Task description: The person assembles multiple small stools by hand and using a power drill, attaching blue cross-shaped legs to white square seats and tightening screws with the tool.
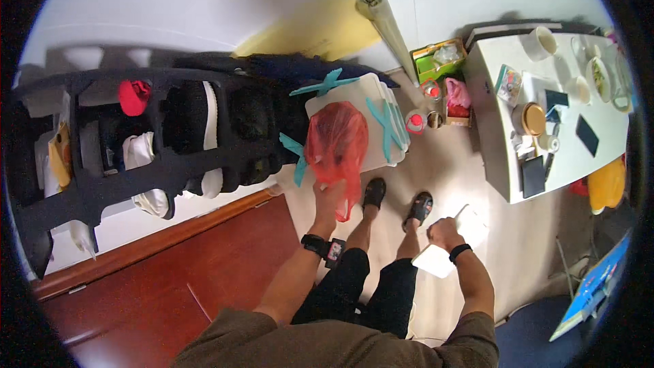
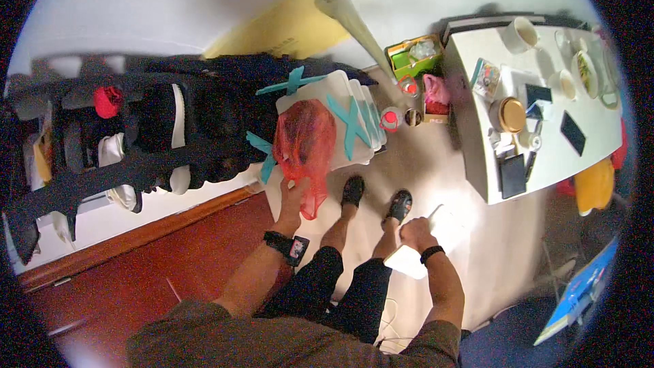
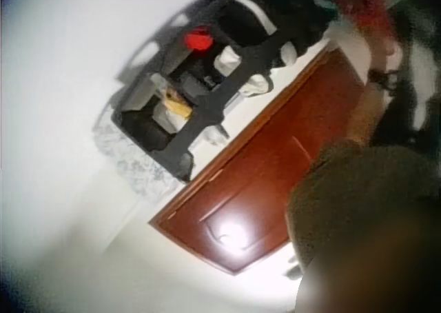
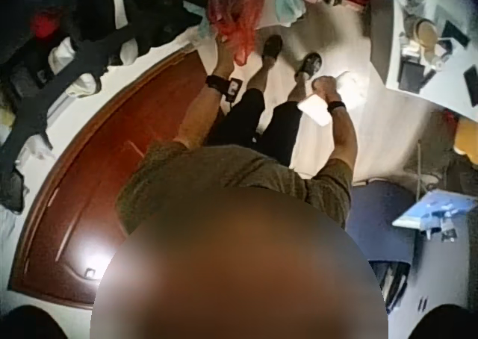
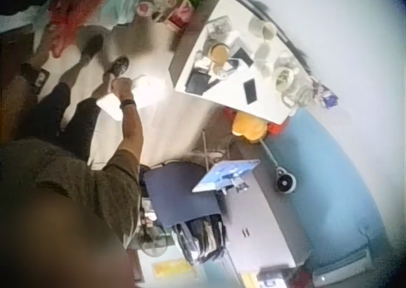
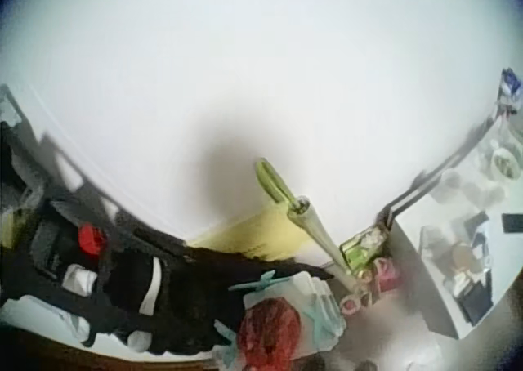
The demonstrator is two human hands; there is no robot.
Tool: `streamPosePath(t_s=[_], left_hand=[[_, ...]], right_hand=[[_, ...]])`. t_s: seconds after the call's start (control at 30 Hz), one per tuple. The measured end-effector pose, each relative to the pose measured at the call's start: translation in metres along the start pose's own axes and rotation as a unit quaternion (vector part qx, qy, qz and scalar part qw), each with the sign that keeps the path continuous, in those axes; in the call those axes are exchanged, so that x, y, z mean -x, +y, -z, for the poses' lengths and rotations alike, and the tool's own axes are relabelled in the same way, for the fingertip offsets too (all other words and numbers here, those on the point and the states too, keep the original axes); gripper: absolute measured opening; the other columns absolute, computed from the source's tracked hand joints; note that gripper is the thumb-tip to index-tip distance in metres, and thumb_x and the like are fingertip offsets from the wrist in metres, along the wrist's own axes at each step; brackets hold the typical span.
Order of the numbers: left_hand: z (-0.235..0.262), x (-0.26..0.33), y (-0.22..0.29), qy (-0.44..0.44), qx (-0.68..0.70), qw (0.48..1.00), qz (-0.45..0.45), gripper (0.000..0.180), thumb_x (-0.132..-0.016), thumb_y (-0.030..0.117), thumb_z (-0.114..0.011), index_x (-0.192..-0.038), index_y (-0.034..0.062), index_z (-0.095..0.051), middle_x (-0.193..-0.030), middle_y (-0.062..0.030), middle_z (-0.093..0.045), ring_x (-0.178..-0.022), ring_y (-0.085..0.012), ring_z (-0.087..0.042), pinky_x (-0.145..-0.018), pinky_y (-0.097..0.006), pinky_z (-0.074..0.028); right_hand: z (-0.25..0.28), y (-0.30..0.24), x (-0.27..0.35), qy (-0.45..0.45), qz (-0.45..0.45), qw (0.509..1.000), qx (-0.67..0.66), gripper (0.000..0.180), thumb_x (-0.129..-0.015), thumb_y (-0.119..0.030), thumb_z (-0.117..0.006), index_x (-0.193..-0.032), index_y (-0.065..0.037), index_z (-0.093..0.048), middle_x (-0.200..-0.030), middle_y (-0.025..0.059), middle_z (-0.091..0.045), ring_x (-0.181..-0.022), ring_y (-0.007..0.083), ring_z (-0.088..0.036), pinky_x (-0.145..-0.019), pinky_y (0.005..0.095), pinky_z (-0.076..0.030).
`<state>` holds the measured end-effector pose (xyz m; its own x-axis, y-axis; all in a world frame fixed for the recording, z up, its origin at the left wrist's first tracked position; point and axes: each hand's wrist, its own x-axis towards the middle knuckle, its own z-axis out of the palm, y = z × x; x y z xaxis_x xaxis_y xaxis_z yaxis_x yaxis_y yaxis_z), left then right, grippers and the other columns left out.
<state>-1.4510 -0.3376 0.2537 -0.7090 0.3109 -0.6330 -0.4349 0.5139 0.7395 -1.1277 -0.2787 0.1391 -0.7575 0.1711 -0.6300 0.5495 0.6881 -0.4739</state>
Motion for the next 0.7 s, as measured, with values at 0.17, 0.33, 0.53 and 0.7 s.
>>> streamPosePath(t_s=[0.17, 0.33, 0.53, 0.7], left_hand=[[-0.019, -0.008, -0.004, 0.021, -0.098, 0.994, -0.033, 0.051, -0.081, 0.005, -0.064, -0.123, 0.0014, -0.035, -0.104, -0.01, -0.054, -0.075, -0.0165, -0.057, -0.058, -0.028, -0.049], [-0.01, -0.014, -0.01, -0.048, 0.044, 0.997, 0.04, 0.028, -0.089, 0.006, -0.044, -0.116, 0.0055, -0.049, -0.093, -0.0069, -0.057, -0.067, -0.016, -0.056, -0.047, -0.028, -0.044], [-0.002, -0.013, -0.015, -0.054, 0.062, 0.997, 0.005, 0.03, -0.088, 0.008, -0.04, -0.115, 0.0064, -0.052, -0.087, -0.0048, -0.059, -0.066, -0.016, -0.057, -0.05, -0.027, -0.046], [-0.003, -0.009, -0.004, 0.005, 0.027, 0.999, -0.025, 0.032, -0.083, 0.012, -0.042, -0.114, 0.0079, -0.05, -0.082, -0.004, -0.059, -0.052, -0.0127, -0.051, -0.042, -0.024, -0.042]], right_hand=[[-0.084, 0.048, -0.036, -0.001, -0.136, 0.99, 0.023, 0.018, -0.071, -0.026, -0.057, -0.07, -0.015, -0.071, -0.075, 0.0106, -0.068, -0.073, 0.0287, -0.066, -0.064, 0.0418, -0.05], [-0.166, 0.084, -0.071, -0.005, -0.2, 0.98, -0.017, 0.027, -0.079, -0.029, -0.051, -0.072, -0.013, -0.071, -0.078, 0.0106, -0.069, -0.075, 0.0264, -0.067, -0.066, 0.0415, -0.05], [-0.265, 0.112, -0.099, 0.019, -0.234, 0.97, -0.062, 0.023, -0.079, -0.023, -0.051, -0.075, -0.01, -0.07, -0.076, 0.0114, -0.068, -0.074, 0.0302, -0.066, -0.068, 0.0462, -0.048], [-0.287, 0.115, -0.1, 0.255, -0.264, 0.93, -0.03, 0.024, -0.083, -0.024, -0.053, -0.094, -0.006, -0.064, -0.097, 0.0152, -0.06, -0.1, 0.036, -0.053, -0.086, 0.0489, -0.039]])
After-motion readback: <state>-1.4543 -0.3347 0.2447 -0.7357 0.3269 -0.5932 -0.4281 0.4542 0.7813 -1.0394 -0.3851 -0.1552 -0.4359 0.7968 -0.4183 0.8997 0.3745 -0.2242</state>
